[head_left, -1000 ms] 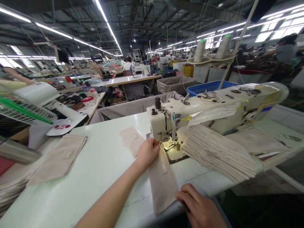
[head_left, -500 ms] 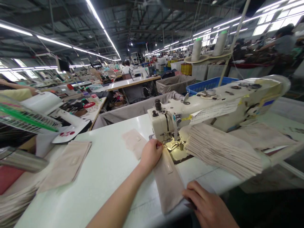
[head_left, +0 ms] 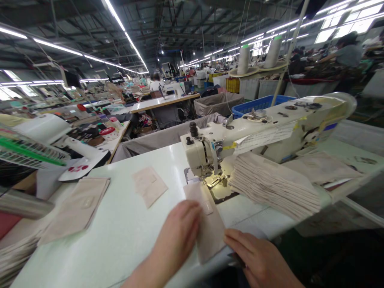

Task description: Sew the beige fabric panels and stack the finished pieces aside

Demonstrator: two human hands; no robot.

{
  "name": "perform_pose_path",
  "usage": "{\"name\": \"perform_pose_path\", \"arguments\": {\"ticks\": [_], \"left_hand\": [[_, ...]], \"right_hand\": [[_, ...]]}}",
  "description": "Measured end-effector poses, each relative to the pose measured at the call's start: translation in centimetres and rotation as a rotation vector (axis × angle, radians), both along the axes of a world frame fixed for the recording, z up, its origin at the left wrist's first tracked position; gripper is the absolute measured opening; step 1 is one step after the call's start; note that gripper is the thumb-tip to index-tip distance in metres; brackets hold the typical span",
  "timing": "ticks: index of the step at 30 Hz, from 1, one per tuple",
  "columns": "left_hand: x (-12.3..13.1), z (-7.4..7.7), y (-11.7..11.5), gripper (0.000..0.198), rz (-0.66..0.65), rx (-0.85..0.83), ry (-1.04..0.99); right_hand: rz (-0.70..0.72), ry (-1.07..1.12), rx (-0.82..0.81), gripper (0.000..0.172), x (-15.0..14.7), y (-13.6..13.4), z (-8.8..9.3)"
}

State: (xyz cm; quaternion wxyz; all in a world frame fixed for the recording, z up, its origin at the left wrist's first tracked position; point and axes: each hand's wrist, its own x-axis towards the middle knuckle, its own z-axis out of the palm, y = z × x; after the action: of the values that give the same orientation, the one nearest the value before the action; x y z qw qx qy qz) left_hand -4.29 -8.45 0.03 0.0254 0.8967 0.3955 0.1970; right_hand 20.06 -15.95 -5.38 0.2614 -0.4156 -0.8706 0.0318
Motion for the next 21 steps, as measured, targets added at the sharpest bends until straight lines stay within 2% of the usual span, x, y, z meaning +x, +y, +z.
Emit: {"name": "perform_pose_path", "arguments": {"ticks": [1, 2, 4, 6, 12, 21], "left_hand": [[0.8, -0.5, -1.5, 0.030, -0.156, -0.009, -0.021], [1.6, -1.1, -2.8, 0.030, -0.225, 0.030, -0.025], [2.5, -2.2, -4.6, 0.034, -0.267, 0.147, 0.010], [2.7, -2.9, -5.2, 0.038, -0.266, 0.226, 0.058], [2.4, -2.8, -4.2, 0.036, -0.273, 0.203, 0.081], [2.2, -1.1, -3.0, 0.035, -0.284, 0.057, 0.095]], "right_hand": [[-0.002, 0.003, 0.001, 0.060, -0.1, 0.0, 0.3], [-0.005, 0.008, -0.002, 0.060, -0.2, 0.1, 0.6], [-0.011, 0.019, -0.009, 0.060, -0.3, 0.2, 0.9], [-0.021, 0.025, -0.020, 0.058, -0.4, 0.3, 1.0], [-0.030, 0.027, -0.084, 0.057, -0.5, 0.9, 0.9], [-0.066, 0.051, -0.159, 0.060, -1.4, 2.2, 1.5]]}}
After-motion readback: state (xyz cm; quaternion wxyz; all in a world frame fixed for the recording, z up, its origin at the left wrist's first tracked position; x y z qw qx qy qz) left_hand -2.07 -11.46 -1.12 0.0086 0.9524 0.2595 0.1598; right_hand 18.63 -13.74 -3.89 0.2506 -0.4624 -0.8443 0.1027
